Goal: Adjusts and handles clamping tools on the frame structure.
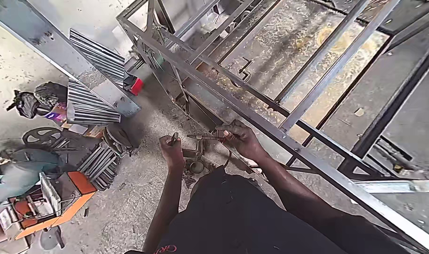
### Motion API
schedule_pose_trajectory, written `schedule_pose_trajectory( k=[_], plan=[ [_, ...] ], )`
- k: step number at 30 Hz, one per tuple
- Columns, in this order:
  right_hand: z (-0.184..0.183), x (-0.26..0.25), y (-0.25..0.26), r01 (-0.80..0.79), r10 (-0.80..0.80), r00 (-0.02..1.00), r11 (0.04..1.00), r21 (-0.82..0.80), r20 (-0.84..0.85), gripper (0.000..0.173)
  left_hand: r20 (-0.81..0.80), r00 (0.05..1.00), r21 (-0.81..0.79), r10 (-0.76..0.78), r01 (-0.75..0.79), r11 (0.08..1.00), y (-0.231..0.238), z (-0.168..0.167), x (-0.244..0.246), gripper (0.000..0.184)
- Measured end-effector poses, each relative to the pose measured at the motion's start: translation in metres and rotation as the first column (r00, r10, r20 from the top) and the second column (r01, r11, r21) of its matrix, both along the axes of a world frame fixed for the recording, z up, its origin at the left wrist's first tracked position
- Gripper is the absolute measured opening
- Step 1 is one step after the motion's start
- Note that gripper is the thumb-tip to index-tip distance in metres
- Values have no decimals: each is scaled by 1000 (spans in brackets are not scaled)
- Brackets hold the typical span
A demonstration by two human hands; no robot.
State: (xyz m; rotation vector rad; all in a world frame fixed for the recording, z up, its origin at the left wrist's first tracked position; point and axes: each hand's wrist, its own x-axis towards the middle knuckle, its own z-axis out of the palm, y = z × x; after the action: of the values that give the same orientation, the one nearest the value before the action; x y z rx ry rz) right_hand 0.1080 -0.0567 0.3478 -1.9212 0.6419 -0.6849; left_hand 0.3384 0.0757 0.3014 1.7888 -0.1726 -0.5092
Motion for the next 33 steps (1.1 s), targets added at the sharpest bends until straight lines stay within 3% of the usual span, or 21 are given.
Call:
schedule_pose_trajectory(
  k=[4, 8, 11, 14, 17, 21, 25, 28, 31, 33],
  plan=[
    [-19, -8, 8, -33, 40, 995, 997, 77, -96, 18, 1, 1000, 8, 2, -2, 1000, 0, 4, -2, 37],
    [-2, -12, 16, -95, 99, 990, 994, 45, -104, 21, -61, 998, -4, 6, -7, 1000, 3, 1, -6, 35],
    [-2, -11, 14, -98, 112, 986, 989, 110, -124, 19, -120, 992, -26, 34, -37, 999, 0, 4, -8, 33],
    [-1, -10, 26, -142, 146, 989, 975, 171, -13, 21, -81, 994, -13, 73, -74, 997, -3, 8, -6, 35],
    [12, -6, 29, -127, 126, 992, 988, 87, 26, 24, -14, 999, 47, 47, -46, 998, 1, 6, -5, 37],
    [4, -3, 0, -17, 16, 996, 1000, -5, -88, 25, -17, 1000, 35, 10, -10, 999, 2, 5, -13, 37],
    [-24, -12, 13, -68, 80, 989, 993, 95, -127, 20, -47, 998, 6, 44, -44, 999, 3, 6, -11, 34],
    [-6, -13, 29, -138, 141, 989, 987, 86, -34, 23, -10, 999, 54, 44, -44, 998, 4, 4, -5, 36],
    [12, -6, 12, -54, 54, 998, 998, 11, -8, 25, 41, 999, 52, 4, -6, 999, 6, -4, -3, 37],
    [3, -7, -1, -13, 12, 998, 1000, -7, -63, 23, 23, 1000, 34, -5, 4, 999, 5, -2, -5, 37]
  ],
)
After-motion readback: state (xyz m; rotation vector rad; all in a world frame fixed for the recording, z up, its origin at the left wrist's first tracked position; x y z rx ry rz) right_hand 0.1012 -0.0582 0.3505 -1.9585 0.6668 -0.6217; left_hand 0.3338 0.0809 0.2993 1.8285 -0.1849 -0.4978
